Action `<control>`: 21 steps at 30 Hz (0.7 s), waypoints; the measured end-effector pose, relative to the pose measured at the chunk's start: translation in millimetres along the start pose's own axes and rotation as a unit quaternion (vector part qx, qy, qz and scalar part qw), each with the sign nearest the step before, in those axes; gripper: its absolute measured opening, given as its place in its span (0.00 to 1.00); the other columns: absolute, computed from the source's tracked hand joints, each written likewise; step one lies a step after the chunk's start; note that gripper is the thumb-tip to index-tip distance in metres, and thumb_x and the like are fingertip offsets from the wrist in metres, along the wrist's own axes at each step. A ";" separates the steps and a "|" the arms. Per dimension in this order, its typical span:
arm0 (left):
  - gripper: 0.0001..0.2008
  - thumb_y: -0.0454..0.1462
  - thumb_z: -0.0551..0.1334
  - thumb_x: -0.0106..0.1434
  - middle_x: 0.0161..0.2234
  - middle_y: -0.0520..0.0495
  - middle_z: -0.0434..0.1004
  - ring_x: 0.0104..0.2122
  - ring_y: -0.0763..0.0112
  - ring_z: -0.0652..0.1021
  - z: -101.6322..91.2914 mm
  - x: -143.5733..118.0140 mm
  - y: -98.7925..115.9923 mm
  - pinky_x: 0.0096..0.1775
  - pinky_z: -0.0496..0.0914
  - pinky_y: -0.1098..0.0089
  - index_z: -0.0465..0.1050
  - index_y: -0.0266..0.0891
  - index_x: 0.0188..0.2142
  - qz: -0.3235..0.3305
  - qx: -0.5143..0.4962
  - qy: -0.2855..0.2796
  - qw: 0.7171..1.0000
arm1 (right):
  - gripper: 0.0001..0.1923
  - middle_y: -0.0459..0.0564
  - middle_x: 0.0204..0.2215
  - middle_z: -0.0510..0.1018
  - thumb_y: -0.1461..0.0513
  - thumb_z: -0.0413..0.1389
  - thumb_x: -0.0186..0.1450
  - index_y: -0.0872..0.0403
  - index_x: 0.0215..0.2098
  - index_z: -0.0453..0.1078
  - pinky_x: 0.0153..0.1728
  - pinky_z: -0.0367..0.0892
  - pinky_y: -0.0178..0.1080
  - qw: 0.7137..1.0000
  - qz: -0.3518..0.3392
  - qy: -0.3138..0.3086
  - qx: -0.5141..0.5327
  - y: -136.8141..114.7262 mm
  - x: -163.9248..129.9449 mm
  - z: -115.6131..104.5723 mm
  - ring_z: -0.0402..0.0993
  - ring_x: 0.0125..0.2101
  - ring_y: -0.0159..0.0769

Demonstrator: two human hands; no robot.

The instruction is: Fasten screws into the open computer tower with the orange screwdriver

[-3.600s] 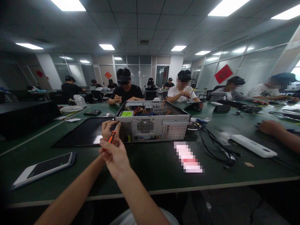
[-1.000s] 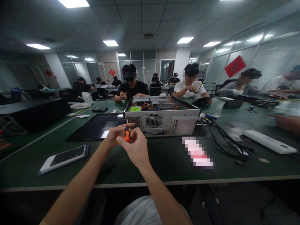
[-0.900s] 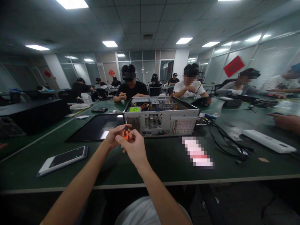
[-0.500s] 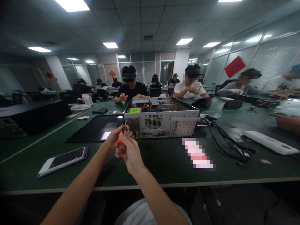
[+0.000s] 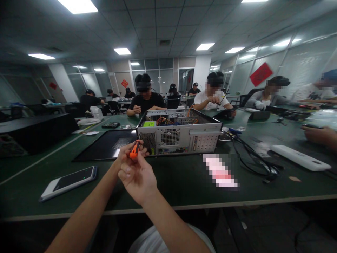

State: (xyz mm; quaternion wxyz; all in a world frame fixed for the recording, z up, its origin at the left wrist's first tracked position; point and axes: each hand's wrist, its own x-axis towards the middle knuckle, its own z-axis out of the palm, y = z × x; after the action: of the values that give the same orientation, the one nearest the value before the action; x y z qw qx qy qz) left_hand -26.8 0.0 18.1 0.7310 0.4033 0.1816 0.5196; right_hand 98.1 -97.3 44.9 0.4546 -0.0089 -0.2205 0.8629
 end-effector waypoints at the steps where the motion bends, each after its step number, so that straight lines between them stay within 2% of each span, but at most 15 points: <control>1: 0.09 0.40 0.62 0.62 0.25 0.49 0.76 0.27 0.69 0.79 0.4 -0.2 0.6 0.33 0.74 0.68 0.73 0.37 0.39 -0.003 0.003 0.000 1.000 | 0.16 0.48 0.33 0.77 0.53 0.48 0.72 0.54 0.39 0.74 0.20 0.60 0.28 1.000 0.000 -0.001 -0.028 -0.5 0.7 -1.5 0.58 0.19 0.23; 3: 0.09 0.41 0.61 0.63 0.22 0.51 0.74 0.25 0.69 0.78 2.2 -0.6 2.9 0.33 0.74 0.67 0.73 0.37 0.37 -0.005 0.009 -0.002 1.000 | 0.19 0.47 0.31 0.76 0.49 0.49 0.71 0.54 0.39 0.73 0.19 0.60 0.30 0.989 -0.010 0.017 -0.144 -3.3 2.2 -6.8 0.61 0.18 0.25; 4: 0.09 0.42 0.61 0.63 0.21 0.51 0.72 0.24 0.70 0.77 3.6 -0.8 4.4 0.32 0.74 0.68 0.72 0.37 0.36 -0.006 0.012 -0.007 1.000 | 0.21 0.47 0.29 0.75 0.47 0.50 0.69 0.54 0.37 0.73 0.19 0.60 0.32 0.972 -0.023 0.034 -0.230 -5.7 2.5 -9.9 0.63 0.18 0.27; 5: 0.09 0.42 0.61 0.63 0.20 0.52 0.71 0.23 0.70 0.76 5.2 -0.9 5.7 0.31 0.73 0.69 0.72 0.37 0.34 -0.005 0.012 -0.013 1.000 | 0.23 0.47 0.26 0.74 0.45 0.50 0.68 0.55 0.35 0.73 0.19 0.60 0.32 0.940 -0.047 0.056 -0.332 -8.9 1.9 -12.6 0.65 0.19 0.29; 6: 0.10 0.42 0.61 0.63 0.19 0.52 0.70 0.22 0.71 0.75 7.0 -1.0 6.8 0.29 0.72 0.70 0.72 0.37 0.33 -0.003 0.011 -0.017 1.000 | 0.22 0.47 0.24 0.73 0.46 0.51 0.68 0.55 0.32 0.72 0.19 0.59 0.33 0.893 -0.089 0.075 -0.434 -12.6 0.4 -14.6 0.65 0.19 0.29; 9: 0.09 0.41 0.61 0.63 0.20 0.51 0.70 0.20 0.72 0.74 12.0 -0.8 8.5 0.25 0.69 0.73 0.72 0.36 0.32 -0.004 0.014 -0.006 1.000 | 0.12 0.47 0.27 0.72 0.54 0.55 0.67 0.52 0.33 0.73 0.29 0.65 0.35 0.694 -0.260 0.113 -0.662 -24.9 -8.8 -13.7 0.67 0.25 0.32; 10: 0.09 0.41 0.61 0.63 0.21 0.51 0.71 0.21 0.72 0.74 13.1 -0.7 8.6 0.25 0.69 0.73 0.72 0.36 0.32 -0.005 0.017 0.002 1.000 | 0.07 0.48 0.31 0.73 0.57 0.55 0.67 0.51 0.38 0.73 0.33 0.67 0.37 0.642 -0.302 0.113 -0.695 -28.6 -12.2 -11.6 0.68 0.29 0.34; 11: 0.10 0.41 0.61 0.63 0.21 0.50 0.72 0.21 0.72 0.75 13.8 -0.6 8.5 0.26 0.69 0.73 0.72 0.36 0.32 -0.008 0.018 0.009 1.000 | 0.10 0.49 0.36 0.74 0.59 0.56 0.66 0.49 0.45 0.72 0.37 0.68 0.39 0.607 -0.328 0.100 -0.717 -31.8 -15.2 -9.1 0.70 0.33 0.36; 12: 0.10 0.41 0.61 0.63 0.22 0.50 0.73 0.22 0.72 0.75 14.1 -0.5 8.5 0.27 0.70 0.72 0.72 0.36 0.32 -0.010 0.016 0.012 1.000 | 0.16 0.51 0.42 0.74 0.61 0.57 0.65 0.48 0.52 0.70 0.40 0.69 0.41 0.577 -0.331 0.059 -0.745 -34.6 -17.3 -6.8 0.71 0.37 0.38; 13: 0.10 0.42 0.61 0.63 0.23 0.50 0.73 0.23 0.72 0.75 14.0 -0.4 8.4 0.29 0.71 0.72 0.72 0.36 0.32 -0.008 0.010 0.012 1.000 | 0.22 0.52 0.47 0.73 0.62 0.56 0.65 0.45 0.57 0.68 0.43 0.69 0.43 0.552 -0.325 0.017 -0.767 -37.0 -18.4 -4.9 0.72 0.41 0.40; 15: 0.11 0.43 0.61 0.63 0.23 0.50 0.73 0.23 0.72 0.75 12.4 0.1 7.9 0.31 0.72 0.72 0.72 0.36 0.31 -0.002 -0.007 0.010 1.000 | 0.24 0.52 0.52 0.71 0.63 0.55 0.67 0.42 0.61 0.66 0.49 0.68 0.47 0.516 -0.320 -0.046 -0.793 -41.1 -17.8 -3.5 0.70 0.48 0.43; 18: 0.13 0.42 0.60 0.64 0.24 0.48 0.74 0.23 0.72 0.76 8.3 1.7 6.0 0.30 0.72 0.72 0.72 0.35 0.29 -0.016 -0.015 0.012 1.000 | 0.21 0.51 0.59 0.68 0.63 0.52 0.70 0.41 0.59 0.68 0.57 0.64 0.49 0.494 -0.357 -0.060 -0.790 -46.3 -13.1 -6.3 0.66 0.56 0.44; 21: 0.12 0.40 0.59 0.65 0.23 0.47 0.74 0.23 0.71 0.75 5.2 3.5 2.6 0.29 0.70 0.72 0.73 0.35 0.28 -0.013 -0.026 0.028 0.999 | 0.21 0.48 0.61 0.68 0.65 0.50 0.71 0.42 0.59 0.68 0.59 0.63 0.49 0.467 -0.383 -0.077 -0.793 -49.2 -8.2 -11.3 0.65 0.57 0.42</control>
State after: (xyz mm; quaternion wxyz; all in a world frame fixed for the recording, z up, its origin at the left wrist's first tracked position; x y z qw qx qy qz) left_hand -23.5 1.4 23.8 0.7426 0.3669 0.1940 0.5256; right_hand 143.7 -75.5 52.3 0.5188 -0.2142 -0.8258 0.0542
